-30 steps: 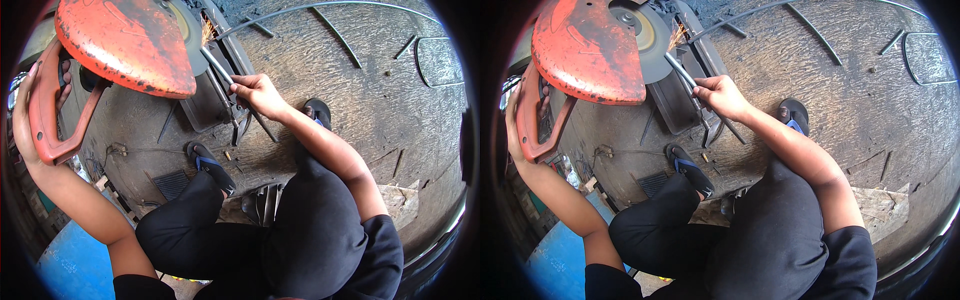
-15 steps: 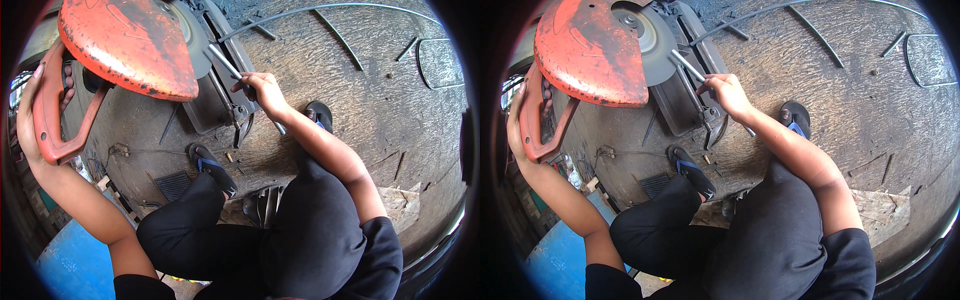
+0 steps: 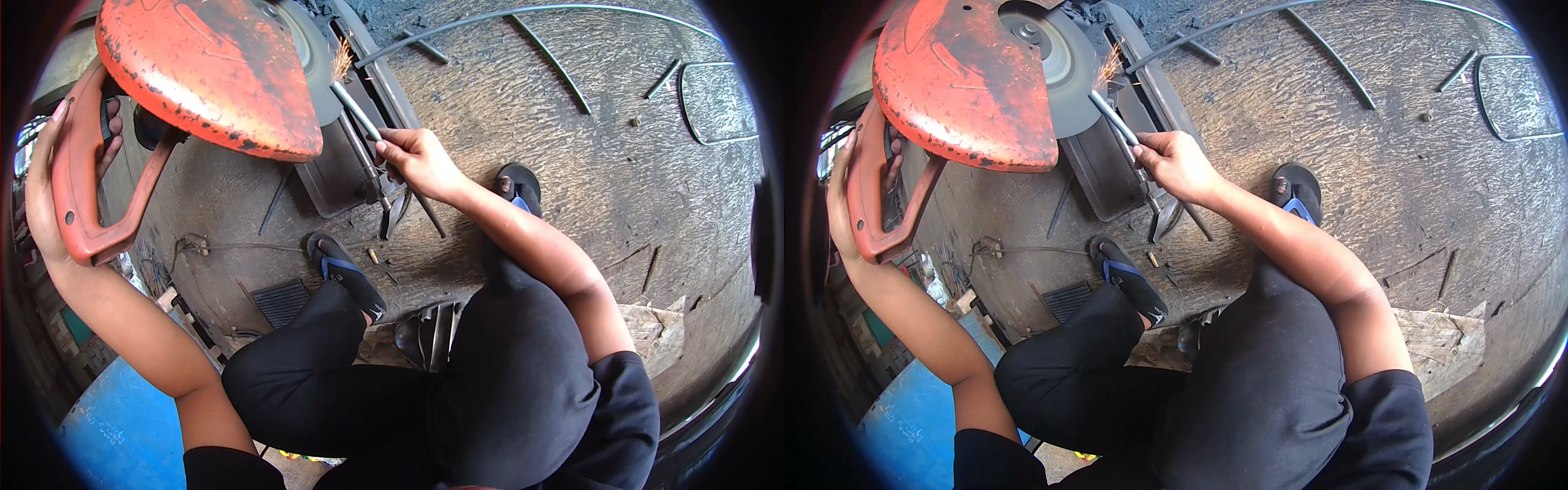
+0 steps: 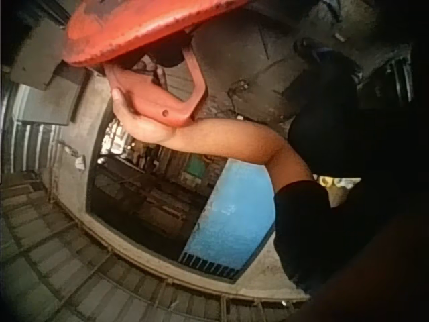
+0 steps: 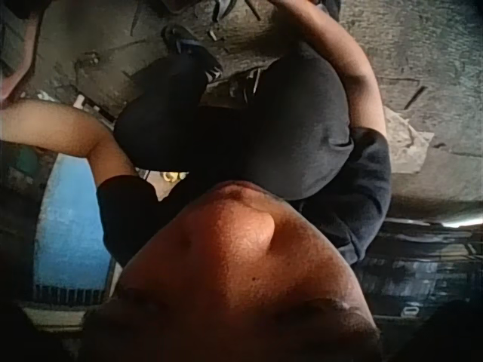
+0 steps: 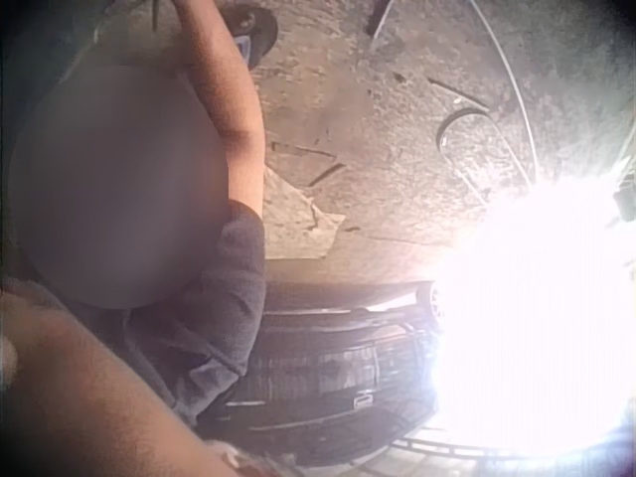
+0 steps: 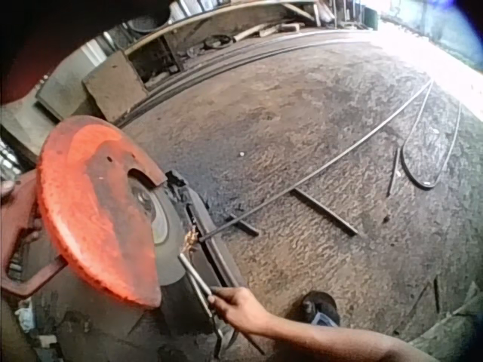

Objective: Cutting a metal rod using an abrasive chop saw in a fabrication setting.

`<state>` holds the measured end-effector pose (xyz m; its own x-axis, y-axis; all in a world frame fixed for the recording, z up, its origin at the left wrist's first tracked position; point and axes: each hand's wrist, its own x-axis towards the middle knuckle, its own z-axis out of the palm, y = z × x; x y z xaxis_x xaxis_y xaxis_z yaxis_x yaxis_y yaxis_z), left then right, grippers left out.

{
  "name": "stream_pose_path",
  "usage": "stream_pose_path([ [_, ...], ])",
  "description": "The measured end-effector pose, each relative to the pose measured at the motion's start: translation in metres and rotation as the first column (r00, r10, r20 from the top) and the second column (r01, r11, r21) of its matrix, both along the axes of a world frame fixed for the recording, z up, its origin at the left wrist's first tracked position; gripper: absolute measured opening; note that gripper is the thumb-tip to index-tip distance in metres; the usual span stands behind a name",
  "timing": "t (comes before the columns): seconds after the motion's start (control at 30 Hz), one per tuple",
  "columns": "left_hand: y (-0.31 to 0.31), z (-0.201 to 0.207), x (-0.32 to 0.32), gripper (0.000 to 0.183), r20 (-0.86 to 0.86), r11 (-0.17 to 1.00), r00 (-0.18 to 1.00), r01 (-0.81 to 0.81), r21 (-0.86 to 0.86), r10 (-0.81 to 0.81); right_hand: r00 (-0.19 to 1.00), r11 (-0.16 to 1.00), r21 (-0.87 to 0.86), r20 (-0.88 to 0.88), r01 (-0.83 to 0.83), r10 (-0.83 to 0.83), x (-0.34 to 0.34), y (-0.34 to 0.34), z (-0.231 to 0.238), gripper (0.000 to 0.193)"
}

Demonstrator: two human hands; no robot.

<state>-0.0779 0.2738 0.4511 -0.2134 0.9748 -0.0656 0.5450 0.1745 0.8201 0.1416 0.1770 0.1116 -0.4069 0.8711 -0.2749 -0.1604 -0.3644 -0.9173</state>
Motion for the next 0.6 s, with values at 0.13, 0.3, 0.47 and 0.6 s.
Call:
stream_pose_path([
  [0.13,-0.004,-0.004,0.019,0.048,-0.002,0.997,0.998,-0.057,0.047,0.057,0.964,0.980,0.162,0.221,0.113,-0.148,0.011,0.011,0.008,0.029],
  [0.3,0.003,0.001,-0.004,0.048,0.003,0.996,0.999,0.035,-0.077,-0.035,0.811,0.875,0.485,0.512,0.001,-0.285,0.065,0.059,0.024,0.026],
  [0.47,-0.001,0.000,-0.002,0.048,-0.025,0.992,0.999,-0.024,-0.123,0.021,0.733,0.631,0.756,0.527,-0.174,-0.430,0.072,0.096,0.038,0.021],
  [0.6,-0.005,-0.005,0.018,0.050,0.013,0.996,0.998,-0.065,0.069,0.064,0.669,0.553,0.773,0.591,-0.310,-0.451,0.074,0.104,0.047,0.015],
])
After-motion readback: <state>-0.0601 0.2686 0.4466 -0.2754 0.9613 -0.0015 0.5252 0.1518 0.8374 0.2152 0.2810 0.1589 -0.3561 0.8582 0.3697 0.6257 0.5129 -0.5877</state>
